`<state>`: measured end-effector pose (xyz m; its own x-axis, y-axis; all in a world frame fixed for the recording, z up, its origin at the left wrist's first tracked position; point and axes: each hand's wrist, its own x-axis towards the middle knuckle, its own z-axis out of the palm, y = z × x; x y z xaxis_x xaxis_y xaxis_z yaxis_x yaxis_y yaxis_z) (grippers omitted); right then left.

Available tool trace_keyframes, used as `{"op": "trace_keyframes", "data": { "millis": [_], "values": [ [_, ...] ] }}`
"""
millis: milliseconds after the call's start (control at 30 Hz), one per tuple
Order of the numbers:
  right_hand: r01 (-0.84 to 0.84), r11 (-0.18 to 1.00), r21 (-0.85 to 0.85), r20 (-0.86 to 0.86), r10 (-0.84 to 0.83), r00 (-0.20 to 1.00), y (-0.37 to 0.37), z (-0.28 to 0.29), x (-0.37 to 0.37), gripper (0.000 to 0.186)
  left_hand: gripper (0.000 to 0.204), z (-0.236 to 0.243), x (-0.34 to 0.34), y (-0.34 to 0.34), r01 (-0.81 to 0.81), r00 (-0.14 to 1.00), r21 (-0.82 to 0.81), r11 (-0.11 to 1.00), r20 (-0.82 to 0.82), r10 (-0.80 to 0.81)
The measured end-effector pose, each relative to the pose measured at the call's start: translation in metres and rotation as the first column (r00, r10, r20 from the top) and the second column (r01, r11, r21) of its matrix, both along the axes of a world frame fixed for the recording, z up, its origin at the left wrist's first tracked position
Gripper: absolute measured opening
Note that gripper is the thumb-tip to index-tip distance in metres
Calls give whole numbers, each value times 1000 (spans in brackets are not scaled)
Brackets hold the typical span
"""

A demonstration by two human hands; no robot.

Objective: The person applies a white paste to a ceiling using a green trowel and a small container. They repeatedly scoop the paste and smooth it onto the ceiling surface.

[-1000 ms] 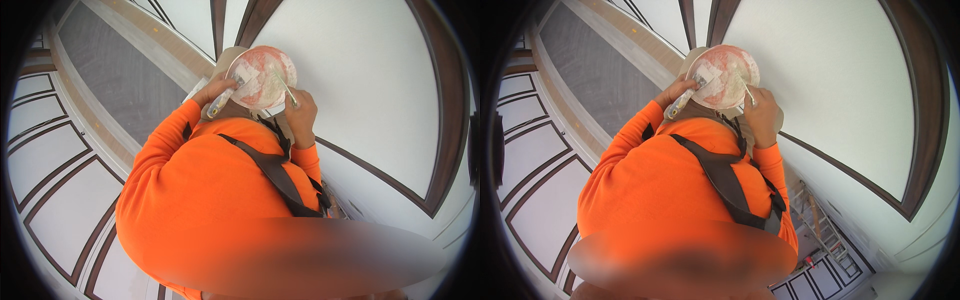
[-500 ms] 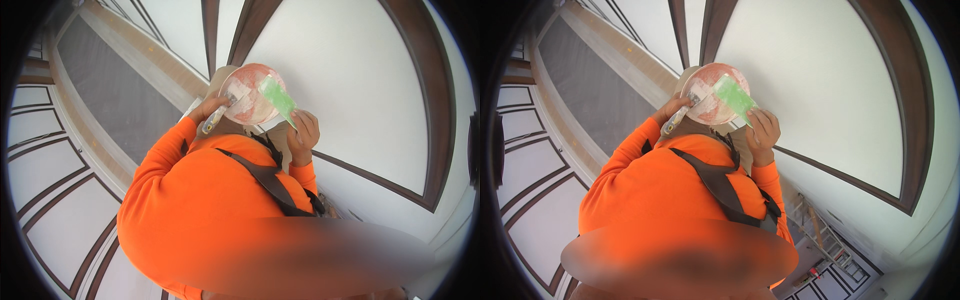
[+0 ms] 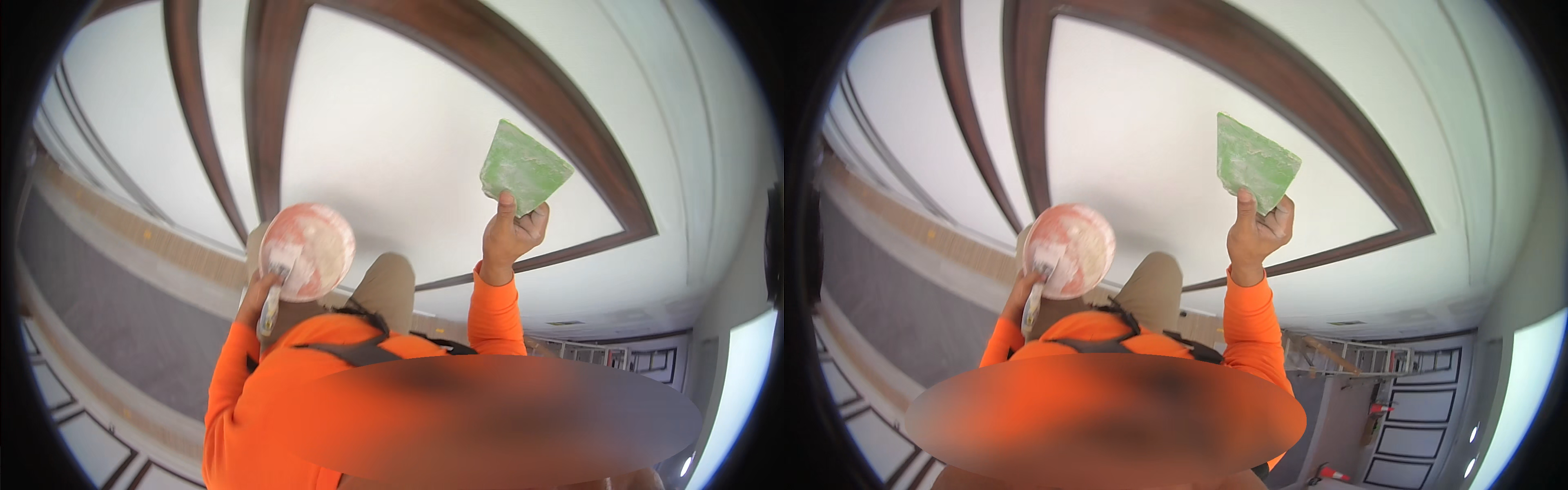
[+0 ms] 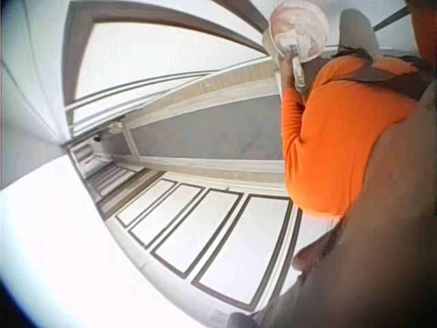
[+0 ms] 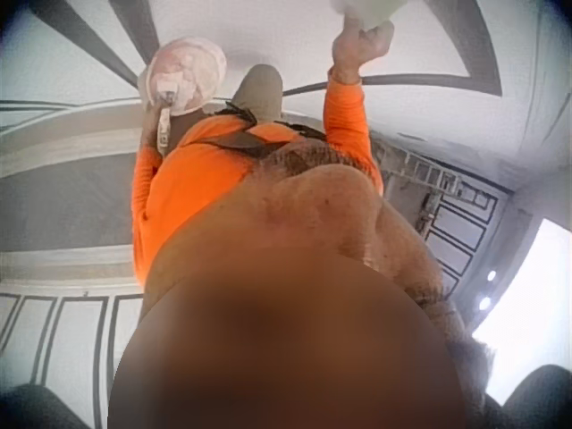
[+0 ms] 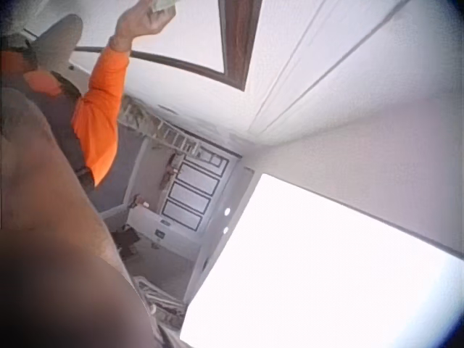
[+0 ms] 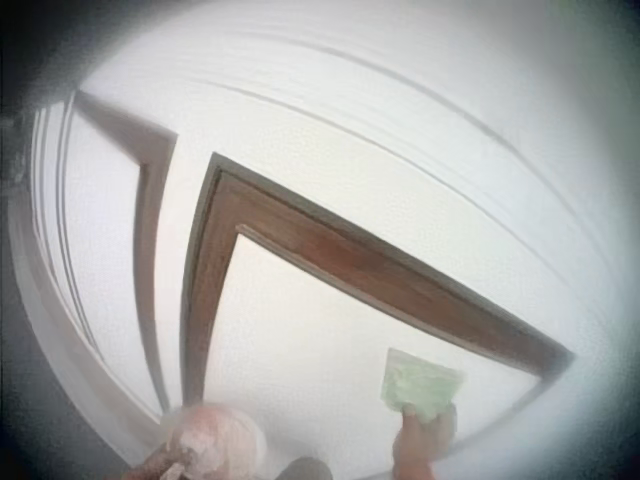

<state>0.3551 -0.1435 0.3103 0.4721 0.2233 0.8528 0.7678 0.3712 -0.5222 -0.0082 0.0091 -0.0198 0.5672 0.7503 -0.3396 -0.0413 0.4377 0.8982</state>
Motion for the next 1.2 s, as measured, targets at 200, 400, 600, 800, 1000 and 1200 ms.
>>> {"op": "trace_keyframes", "data": {
  "millis": [200,400,600,800,1000,1200],
  "values": [
    [417,850,322,325,-513,795,-14,132,37,31,49,31,9,4,72,997,-51,996,38,-70],
    [572,726,383,544,-677,495,-32,248,72,19,48,50,11,1,56,998,-63,996,-4,-56],
    [553,761,339,675,-607,420,-30,309,84,18,50,27,8,2,62,998,-56,997,36,-60],
    [533,799,280,678,-558,479,-25,331,104,20,42,25,10,2,28,999,2,1000,19,-28],
    [526,812,253,655,-544,524,-16,337,110,21,40,27,12,1,20,999,-11,1000,27,-20],
    [568,797,207,643,-548,535,-7,339,107,21,44,24,15,-1,-19,997,-40,999,71,22]
  ]
}}
